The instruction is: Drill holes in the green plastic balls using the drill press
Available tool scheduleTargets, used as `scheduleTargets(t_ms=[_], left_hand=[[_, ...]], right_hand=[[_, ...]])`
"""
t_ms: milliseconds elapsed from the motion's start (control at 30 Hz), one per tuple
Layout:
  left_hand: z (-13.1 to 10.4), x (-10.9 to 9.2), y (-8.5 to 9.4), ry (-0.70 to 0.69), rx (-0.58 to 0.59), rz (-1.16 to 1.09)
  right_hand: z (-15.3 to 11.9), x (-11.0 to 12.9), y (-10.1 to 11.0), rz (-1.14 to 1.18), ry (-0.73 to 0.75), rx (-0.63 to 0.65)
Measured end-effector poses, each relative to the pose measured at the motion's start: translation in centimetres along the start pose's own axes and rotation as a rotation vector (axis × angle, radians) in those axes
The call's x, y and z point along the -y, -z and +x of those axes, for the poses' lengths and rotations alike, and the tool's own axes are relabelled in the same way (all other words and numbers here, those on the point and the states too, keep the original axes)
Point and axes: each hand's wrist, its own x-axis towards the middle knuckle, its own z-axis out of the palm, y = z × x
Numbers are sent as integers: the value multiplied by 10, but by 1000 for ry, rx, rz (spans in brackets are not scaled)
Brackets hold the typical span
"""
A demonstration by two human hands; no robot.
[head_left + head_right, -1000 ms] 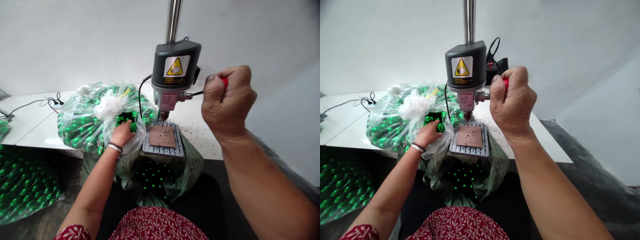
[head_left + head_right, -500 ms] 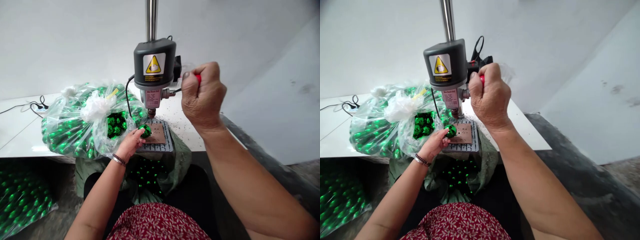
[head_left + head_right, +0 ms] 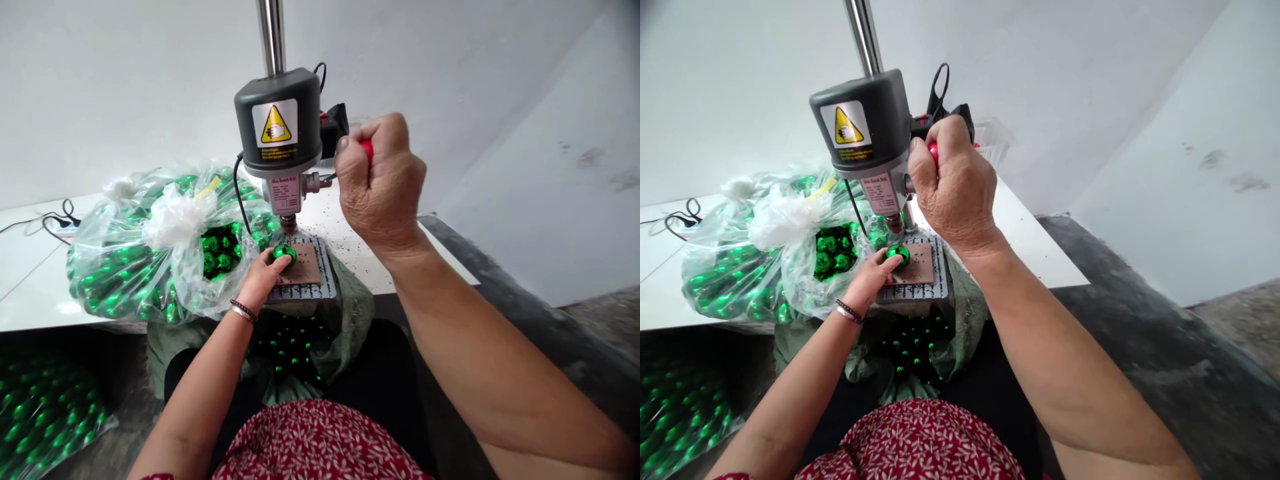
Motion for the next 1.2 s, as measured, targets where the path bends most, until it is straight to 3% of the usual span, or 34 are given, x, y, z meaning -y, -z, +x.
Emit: scheduleTargets(t_ms=[333,567,733,867,1000,1200], left_hand=[[7,7,3,-181,-53,214],[11,18,5,-97,-123,164],[12,22,5,-129,-156,159],[12,21,5,-141,-155,152],[13,21,4,-153,-148,136],[13,21,0,-135,-142,119]], right_hand=[[2,5,2,-44,-26,19],[3,11,4,-38,-88,47],[29,22,8,-222,-257,202],[63,21,0,-279,-302,309],[82,12,-10,-251,-320,318],[80,10,-12,-233,-303,302]])
